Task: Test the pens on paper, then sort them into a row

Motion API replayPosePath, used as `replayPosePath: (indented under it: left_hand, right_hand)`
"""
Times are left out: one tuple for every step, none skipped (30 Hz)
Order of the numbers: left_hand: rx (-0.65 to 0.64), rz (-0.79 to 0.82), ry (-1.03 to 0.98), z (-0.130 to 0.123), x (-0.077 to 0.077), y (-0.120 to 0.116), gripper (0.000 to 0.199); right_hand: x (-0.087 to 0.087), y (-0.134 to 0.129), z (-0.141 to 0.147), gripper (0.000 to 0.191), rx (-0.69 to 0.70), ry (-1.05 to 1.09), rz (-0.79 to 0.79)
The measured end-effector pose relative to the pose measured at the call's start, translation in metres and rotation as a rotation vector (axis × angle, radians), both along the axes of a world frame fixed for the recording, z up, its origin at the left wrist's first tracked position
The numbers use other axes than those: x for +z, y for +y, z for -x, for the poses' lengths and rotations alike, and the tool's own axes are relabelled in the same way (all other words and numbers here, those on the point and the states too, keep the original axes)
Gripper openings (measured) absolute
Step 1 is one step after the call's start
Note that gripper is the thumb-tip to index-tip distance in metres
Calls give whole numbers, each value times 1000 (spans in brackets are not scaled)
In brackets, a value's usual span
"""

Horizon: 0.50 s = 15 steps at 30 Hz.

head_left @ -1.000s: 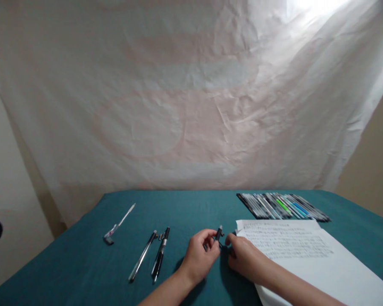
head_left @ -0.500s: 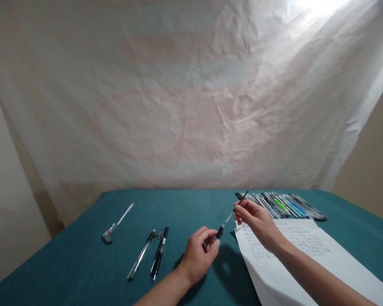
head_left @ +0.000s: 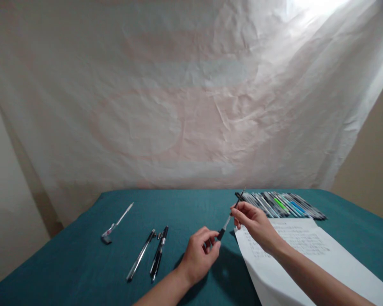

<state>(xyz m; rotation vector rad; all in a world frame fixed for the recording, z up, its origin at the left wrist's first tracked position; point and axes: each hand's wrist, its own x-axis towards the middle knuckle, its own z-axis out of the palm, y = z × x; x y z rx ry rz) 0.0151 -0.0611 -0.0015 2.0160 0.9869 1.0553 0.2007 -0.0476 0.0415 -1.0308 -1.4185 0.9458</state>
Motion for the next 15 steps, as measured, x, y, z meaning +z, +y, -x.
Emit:
replayPosePath:
  left_hand:
    - [-1, -3, -3, 0, 1, -1, 22]
    - [1, -6, -6, 0, 1, -1, 21]
    - [3, -8, -10, 0, 2, -1, 21]
    - [6, -11, -13, 0, 2, -1, 21]
    - [11, -12, -18, 0, 2, -1, 22]
    - [19, -13, -25, 0, 2, -1, 22]
    - [28, -14, -36, 0, 2, 0, 21]
    - [40, -15, -51, 1, 2, 0, 21]
    - [53, -16, -67, 1, 2, 1, 21]
    - [67, -16, -82, 1, 2, 2, 21]
    - [77, -15, -92, 2, 2, 3, 22]
    - [84, -14, -97, 2, 1, 4, 22]
    - [89, -12, -102, 2, 1, 4, 22]
    - [94, -10, -105, 2, 1, 5, 23]
    - [96, -11, -108, 2, 1, 5, 23]
  right_hand:
    - [0, -1, 1, 31, 4, -4, 10]
    - [-1, -1, 2, 32, 14, -6, 23]
    - [-2, -1, 3, 32, 32, -11, 40]
    - [-5, -1, 4, 33, 62, -20, 59]
    - [-8, -1, 6, 34, 103, -36, 80]
    - [-11, -1, 7, 35, 149, -58, 102]
    - [-15, 0, 7, 35, 190, -87, 116]
    - [-19, 1, 7, 35, 217, -128, 119]
    - [-24, 2, 7, 34, 223, -189, 103]
    - [-29, 3, 7, 33, 203, -271, 64]
    - [-33, 4, 7, 30, 166, -374, 4]
    - [-38, 5, 7, 28, 124, -488, -71]
    - [-43, 6, 7, 26, 92, -606, -150]
    - [-47, 6, 8, 23, 72, -714, -220]
    - [-51, 6, 9, 22, 65, -805, -278]
